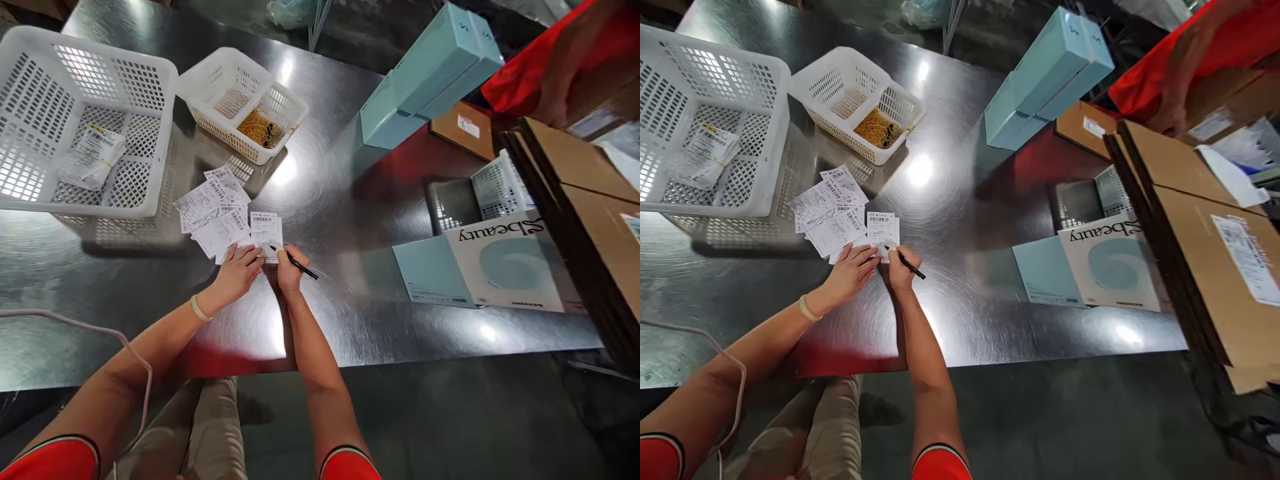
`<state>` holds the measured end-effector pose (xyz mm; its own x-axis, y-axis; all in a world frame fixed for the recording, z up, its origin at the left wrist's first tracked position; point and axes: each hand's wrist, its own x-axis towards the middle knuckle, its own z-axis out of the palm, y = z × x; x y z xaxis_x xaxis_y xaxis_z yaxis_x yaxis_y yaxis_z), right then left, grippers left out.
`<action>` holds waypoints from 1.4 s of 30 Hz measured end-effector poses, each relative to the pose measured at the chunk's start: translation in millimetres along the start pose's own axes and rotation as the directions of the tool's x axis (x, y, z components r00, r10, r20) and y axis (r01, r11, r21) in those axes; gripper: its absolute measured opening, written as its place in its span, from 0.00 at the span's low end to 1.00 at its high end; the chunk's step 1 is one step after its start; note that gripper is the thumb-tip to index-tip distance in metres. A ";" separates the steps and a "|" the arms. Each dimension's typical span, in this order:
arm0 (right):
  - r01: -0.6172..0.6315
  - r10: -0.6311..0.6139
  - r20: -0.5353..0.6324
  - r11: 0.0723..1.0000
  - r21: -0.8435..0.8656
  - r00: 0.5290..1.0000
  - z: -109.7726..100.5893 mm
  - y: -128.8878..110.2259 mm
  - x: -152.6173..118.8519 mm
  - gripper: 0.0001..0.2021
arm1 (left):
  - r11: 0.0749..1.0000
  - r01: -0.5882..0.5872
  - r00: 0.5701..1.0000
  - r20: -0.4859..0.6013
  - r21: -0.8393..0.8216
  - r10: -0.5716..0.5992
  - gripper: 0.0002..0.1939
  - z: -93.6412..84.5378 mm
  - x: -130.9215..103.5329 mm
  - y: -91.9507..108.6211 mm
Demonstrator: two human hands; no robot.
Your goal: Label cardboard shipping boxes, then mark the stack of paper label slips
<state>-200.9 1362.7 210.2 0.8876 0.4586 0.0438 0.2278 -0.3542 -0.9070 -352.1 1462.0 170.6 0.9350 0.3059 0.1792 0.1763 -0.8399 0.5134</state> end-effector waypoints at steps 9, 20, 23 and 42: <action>0.142 -0.136 0.073 0.987 -0.072 0.988 5.5 15.5 -4.7 0.24 | 0.999 0.012 1.000 0.026 0.036 -0.013 0.20 -4.0 1.6 3.8; 0.230 -0.228 0.032 0.969 -0.090 0.973 9.8 14.7 -4.5 0.23 | 0.999 0.039 0.998 0.051 0.021 -0.040 0.20 -1.6 1.7 8.0; 0.219 -0.215 0.048 0.971 -0.097 0.975 11.2 15.8 -4.1 0.24 | 0.999 0.048 0.997 0.058 0.017 -0.049 0.21 -1.8 1.6 7.9; 0.179 -0.172 0.067 0.977 -0.112 0.983 5.9 16.5 -3.1 0.27 | 0.998 0.067 0.997 0.049 -0.020 -0.066 0.19 2.1 -0.6 6.8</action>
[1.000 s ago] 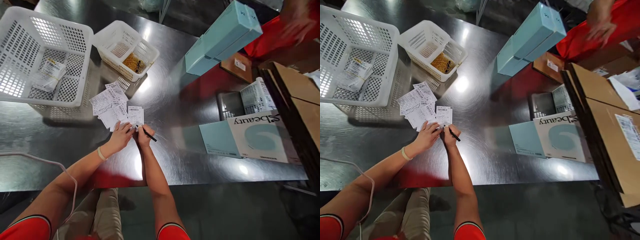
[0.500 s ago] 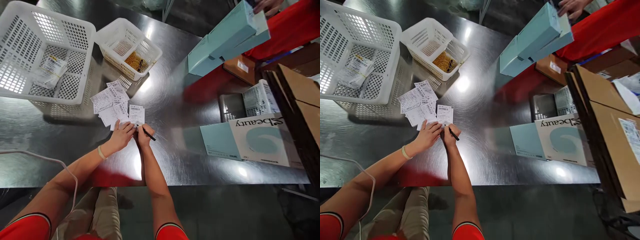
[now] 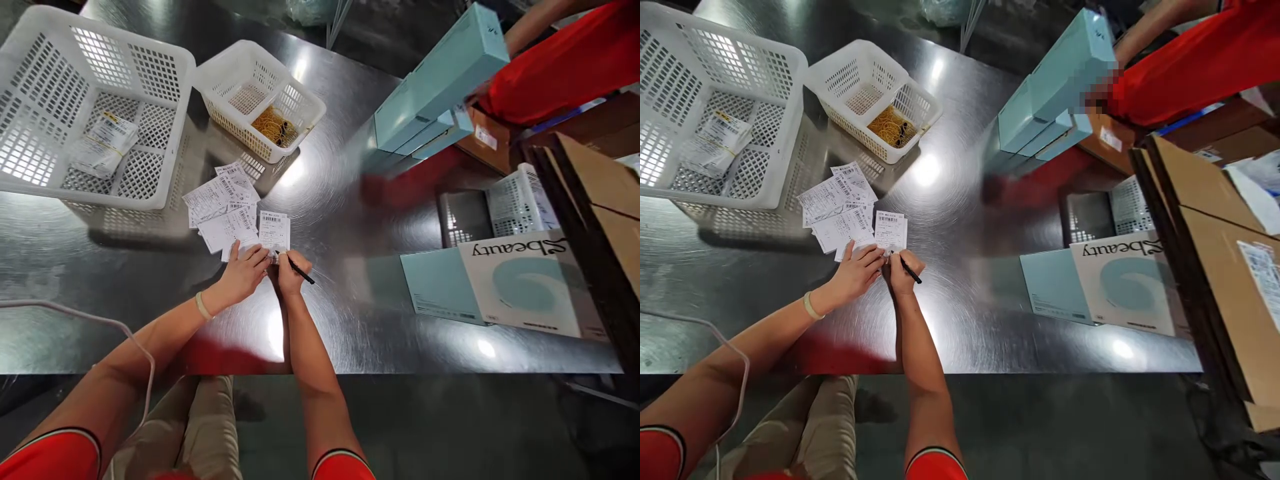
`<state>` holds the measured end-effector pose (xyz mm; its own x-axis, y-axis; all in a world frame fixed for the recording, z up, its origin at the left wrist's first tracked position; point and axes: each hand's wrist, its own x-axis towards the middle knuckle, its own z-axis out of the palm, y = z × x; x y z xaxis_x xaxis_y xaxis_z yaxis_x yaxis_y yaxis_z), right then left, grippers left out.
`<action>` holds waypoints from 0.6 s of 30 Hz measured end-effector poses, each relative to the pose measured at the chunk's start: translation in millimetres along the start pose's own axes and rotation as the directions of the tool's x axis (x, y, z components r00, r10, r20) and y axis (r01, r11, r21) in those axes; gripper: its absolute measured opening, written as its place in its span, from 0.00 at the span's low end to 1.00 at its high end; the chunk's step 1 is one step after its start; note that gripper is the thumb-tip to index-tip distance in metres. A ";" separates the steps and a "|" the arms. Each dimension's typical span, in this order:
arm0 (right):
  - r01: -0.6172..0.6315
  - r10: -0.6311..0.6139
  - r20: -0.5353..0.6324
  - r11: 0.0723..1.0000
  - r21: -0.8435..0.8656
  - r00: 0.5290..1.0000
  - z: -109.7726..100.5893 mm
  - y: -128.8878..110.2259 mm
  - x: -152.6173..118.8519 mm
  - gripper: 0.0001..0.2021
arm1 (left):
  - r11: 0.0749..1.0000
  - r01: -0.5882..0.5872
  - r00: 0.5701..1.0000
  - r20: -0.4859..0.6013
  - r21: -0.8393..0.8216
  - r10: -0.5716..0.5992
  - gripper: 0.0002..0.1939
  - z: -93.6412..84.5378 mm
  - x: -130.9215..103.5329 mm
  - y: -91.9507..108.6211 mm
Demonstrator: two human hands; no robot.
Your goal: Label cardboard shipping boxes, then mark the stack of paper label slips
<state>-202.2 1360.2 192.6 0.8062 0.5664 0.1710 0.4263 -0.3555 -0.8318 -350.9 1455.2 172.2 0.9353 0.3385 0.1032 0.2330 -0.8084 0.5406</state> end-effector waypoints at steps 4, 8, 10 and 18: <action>0.042 -0.043 -0.014 0.999 -0.027 0.999 1.0 1.3 -1.4 0.25 | 1.000 0.004 1.000 0.013 -0.006 -0.004 0.20 -1.7 0.7 0.7; 0.070 -0.072 -0.034 0.996 -0.063 0.997 1.0 2.4 -2.4 0.24 | 1.000 -0.001 1.000 0.019 0.002 0.001 0.20 -4.7 1.1 2.4; 0.093 -0.095 -0.035 0.994 -0.057 0.995 0.5 2.5 -2.5 0.24 | 1.000 -0.013 1.000 0.022 0.011 0.013 0.20 -5.8 0.9 2.7; 0.153 -0.154 -0.013 0.987 -0.054 0.988 -1.5 2.6 -3.6 0.24 | 1.000 -0.020 1.000 0.006 0.018 0.020 0.21 -1.5 0.3 0.2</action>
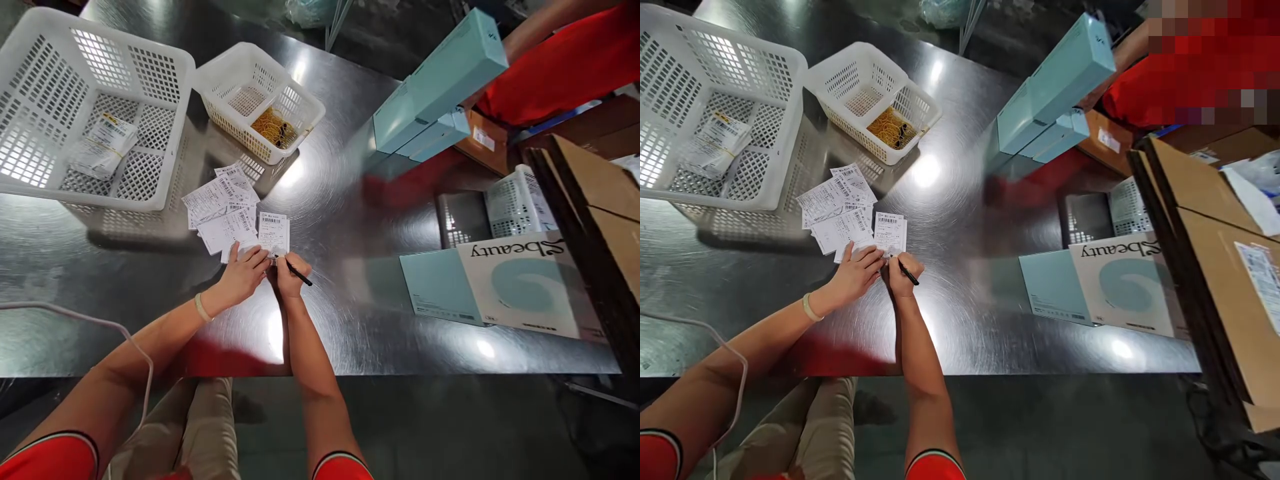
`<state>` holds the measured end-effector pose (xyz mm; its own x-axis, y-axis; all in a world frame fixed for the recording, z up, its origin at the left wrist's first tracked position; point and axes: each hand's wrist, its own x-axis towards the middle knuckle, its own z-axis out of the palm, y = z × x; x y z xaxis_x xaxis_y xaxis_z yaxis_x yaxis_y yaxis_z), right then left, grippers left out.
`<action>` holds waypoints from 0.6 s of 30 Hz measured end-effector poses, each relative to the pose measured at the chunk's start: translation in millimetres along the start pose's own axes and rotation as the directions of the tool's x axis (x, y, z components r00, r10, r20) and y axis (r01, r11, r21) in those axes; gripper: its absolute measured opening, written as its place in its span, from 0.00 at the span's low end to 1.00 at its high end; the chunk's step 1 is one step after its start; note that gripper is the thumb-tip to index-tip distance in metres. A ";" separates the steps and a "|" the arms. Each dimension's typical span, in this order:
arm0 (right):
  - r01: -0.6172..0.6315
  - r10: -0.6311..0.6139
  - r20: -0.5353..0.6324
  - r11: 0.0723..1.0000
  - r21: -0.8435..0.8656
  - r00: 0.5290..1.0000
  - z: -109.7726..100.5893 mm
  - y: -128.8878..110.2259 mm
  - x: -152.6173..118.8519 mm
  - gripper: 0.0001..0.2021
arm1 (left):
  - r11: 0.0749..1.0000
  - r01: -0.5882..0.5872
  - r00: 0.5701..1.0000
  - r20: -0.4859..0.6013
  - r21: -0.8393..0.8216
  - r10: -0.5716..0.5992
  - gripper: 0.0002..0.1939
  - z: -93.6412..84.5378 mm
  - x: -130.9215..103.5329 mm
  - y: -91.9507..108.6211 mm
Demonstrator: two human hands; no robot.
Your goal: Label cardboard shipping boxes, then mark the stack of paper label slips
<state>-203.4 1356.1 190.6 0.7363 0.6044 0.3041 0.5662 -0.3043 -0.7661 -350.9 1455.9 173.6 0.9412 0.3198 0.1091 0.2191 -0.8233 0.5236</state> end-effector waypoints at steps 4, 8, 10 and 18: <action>0.008 -0.007 -0.044 1.000 0.011 0.999 2.0 3.9 -1.2 0.24 | 1.000 0.009 1.000 0.006 0.018 -0.009 0.20 -0.5 -0.7 -0.2; 0.011 -0.009 -0.142 1.000 0.016 0.990 3.2 9.0 -1.1 0.22 | 0.998 -0.012 1.000 0.015 0.055 0.011 0.21 -3.0 -1.5 1.0; 0.016 -0.014 -0.144 1.000 0.010 0.989 3.3 11.7 -0.7 0.22 | 0.998 -0.013 1.000 0.010 0.064 0.013 0.21 -3.2 -1.5 1.4; 0.041 -0.041 -0.124 0.999 0.004 0.991 4.2 14.2 -0.4 0.23 | 0.997 -0.022 1.000 -0.018 0.073 0.023 0.21 1.3 -2.1 -0.7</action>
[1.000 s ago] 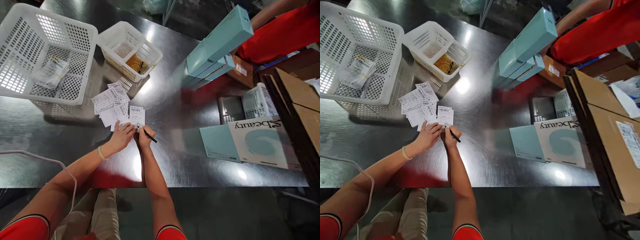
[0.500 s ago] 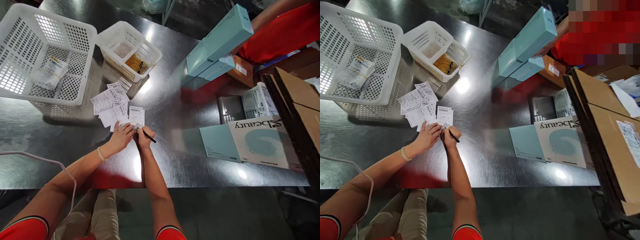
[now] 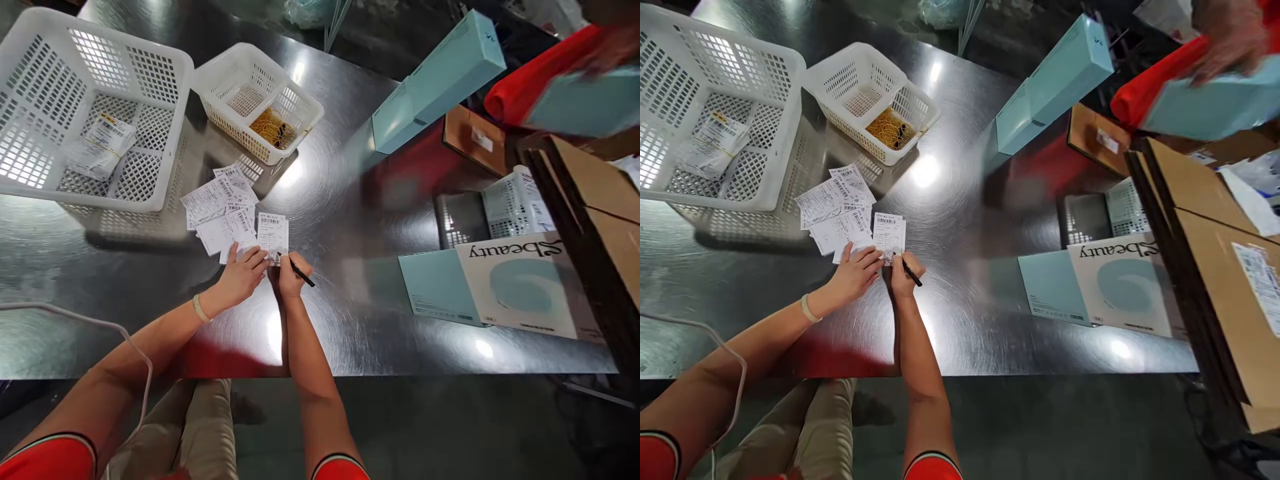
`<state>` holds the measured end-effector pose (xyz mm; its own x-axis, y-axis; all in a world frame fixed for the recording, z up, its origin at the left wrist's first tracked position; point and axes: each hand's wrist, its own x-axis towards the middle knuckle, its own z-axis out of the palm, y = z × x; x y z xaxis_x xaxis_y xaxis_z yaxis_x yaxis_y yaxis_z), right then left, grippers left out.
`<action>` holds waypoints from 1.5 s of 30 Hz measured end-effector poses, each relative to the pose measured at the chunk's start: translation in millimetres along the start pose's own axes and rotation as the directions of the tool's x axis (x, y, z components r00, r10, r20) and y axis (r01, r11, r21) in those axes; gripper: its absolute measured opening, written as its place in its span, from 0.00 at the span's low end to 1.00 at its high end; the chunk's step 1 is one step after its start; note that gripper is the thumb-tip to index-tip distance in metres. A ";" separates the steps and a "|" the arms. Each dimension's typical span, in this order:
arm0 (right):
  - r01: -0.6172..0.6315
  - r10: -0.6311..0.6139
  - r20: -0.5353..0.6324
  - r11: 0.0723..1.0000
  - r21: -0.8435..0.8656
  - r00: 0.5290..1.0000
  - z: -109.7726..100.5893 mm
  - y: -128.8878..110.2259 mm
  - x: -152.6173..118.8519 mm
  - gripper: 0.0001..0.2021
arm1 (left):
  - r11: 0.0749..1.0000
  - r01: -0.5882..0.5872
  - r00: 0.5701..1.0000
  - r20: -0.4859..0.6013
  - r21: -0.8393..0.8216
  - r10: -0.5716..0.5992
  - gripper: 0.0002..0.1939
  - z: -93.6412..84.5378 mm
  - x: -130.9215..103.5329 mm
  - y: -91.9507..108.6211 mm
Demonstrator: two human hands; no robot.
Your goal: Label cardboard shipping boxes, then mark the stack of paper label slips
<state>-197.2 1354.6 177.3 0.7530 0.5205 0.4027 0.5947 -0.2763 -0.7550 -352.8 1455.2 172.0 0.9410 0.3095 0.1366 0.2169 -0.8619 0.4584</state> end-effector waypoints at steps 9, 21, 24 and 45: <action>-0.012 0.013 -0.053 1.000 0.012 0.999 0.1 -3.9 -0.5 0.23 | 1.000 -0.003 1.000 0.015 0.008 0.003 0.22 2.3 -0.2 -1.4; 0.000 0.000 -0.010 1.000 -0.020 1.000 0.2 -0.1 -0.1 0.24 | 1.000 0.007 1.000 0.030 0.003 -0.007 0.23 0.1 0.2 -0.3; 0.009 -0.010 -0.016 1.000 -0.007 1.000 -0.5 -1.2 0.6 0.24 | 1.000 0.010 1.000 0.029 0.005 -0.010 0.23 0.1 0.3 0.3; -0.074 0.075 0.029 0.997 -0.015 0.997 -4.1 -2.1 0.2 0.26 | 1.000 0.013 0.999 0.032 -0.015 -0.012 0.22 -1.9 -0.5 0.1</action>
<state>-197.2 1351.9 181.1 0.7867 0.5216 0.3301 0.5414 -0.3261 -0.7749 -353.7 1455.6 173.6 0.9461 0.3070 0.1032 0.2248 -0.8519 0.4731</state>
